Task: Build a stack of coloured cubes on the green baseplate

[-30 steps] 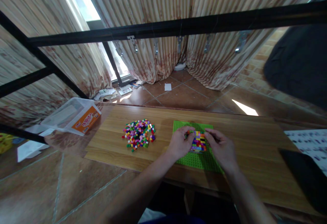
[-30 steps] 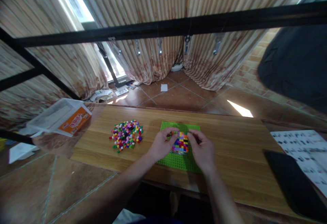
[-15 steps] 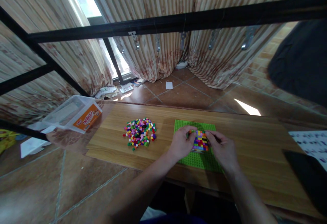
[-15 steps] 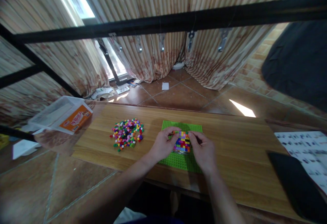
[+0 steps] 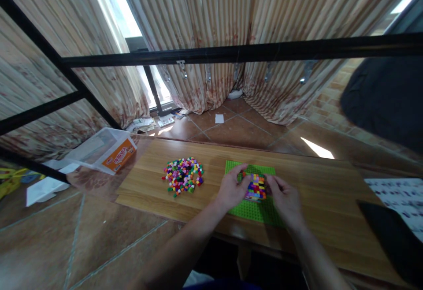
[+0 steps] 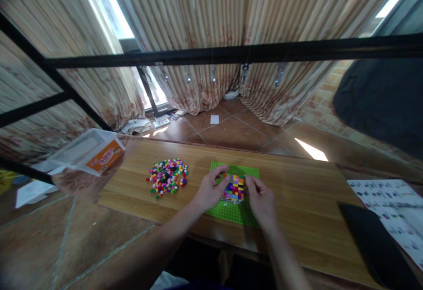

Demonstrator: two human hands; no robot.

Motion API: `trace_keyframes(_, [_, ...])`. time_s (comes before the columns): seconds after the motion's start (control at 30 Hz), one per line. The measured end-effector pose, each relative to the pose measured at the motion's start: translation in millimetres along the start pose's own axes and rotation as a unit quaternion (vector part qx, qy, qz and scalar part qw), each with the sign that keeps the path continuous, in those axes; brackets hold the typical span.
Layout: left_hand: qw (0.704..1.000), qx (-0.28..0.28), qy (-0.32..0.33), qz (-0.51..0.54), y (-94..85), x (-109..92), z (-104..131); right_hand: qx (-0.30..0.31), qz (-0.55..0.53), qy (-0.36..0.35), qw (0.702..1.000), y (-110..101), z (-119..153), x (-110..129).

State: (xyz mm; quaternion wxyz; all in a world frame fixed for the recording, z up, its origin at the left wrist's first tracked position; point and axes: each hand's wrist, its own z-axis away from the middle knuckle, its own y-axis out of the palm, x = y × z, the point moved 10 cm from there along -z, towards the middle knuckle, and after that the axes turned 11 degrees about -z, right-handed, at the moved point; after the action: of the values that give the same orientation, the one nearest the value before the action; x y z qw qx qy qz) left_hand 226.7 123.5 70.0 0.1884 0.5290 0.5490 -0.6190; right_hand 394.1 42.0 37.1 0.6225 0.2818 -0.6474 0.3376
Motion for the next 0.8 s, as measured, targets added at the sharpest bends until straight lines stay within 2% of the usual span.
trace_keyframes(0.13, [0.999, -0.040, -0.006, 0.019, -26.0, 15.4, 15.3, -0.064, 0.029, -0.015, 0.997, -22.7, 11.2, 9.8])
trace_keyframes(0.27, [0.998, -0.067, -0.010, 0.011, -58.1, 39.4, 47.2, -0.106, 0.062, -0.022, 0.992, -37.9, 32.2, 31.4])
trace_keyframes(0.33, [0.996, -0.081, -0.021, -0.018, -73.8, 53.3, 65.1, -0.119, 0.065, -0.025, 0.990, -39.0, 45.8, 41.9])
trace_keyframes(0.4, [0.994, -0.090, -0.026, -0.058, -87.4, 65.1, 81.2, -0.106, 0.076, -0.030, 0.991, -30.3, 59.5, 48.1])
trace_keyframes(0.5, [0.988, -0.095, -0.010, -0.124, -102.7, 74.0, 99.4, -0.035, 0.071, -0.057, 0.995, 1.4, 79.0, 48.7])
trace_keyframes(0.6, [0.979, -0.104, 0.014, -0.174, -112.8, 75.0, 111.2, 0.077, 0.067, -0.110, 0.989, 49.1, 96.8, 45.5])
trace_keyframes(0.7, [0.976, -0.106, 0.040, -0.187, -115.2, 72.1, 116.8, 0.174, 0.103, -0.130, 0.971, 97.9, 107.2, 33.0])
trace_keyframes(0.8, [0.975, -0.106, 0.055, -0.186, -114.4, 70.0, 118.6, 0.221, 0.131, -0.147, 0.955, 137.2, 105.4, 21.8])
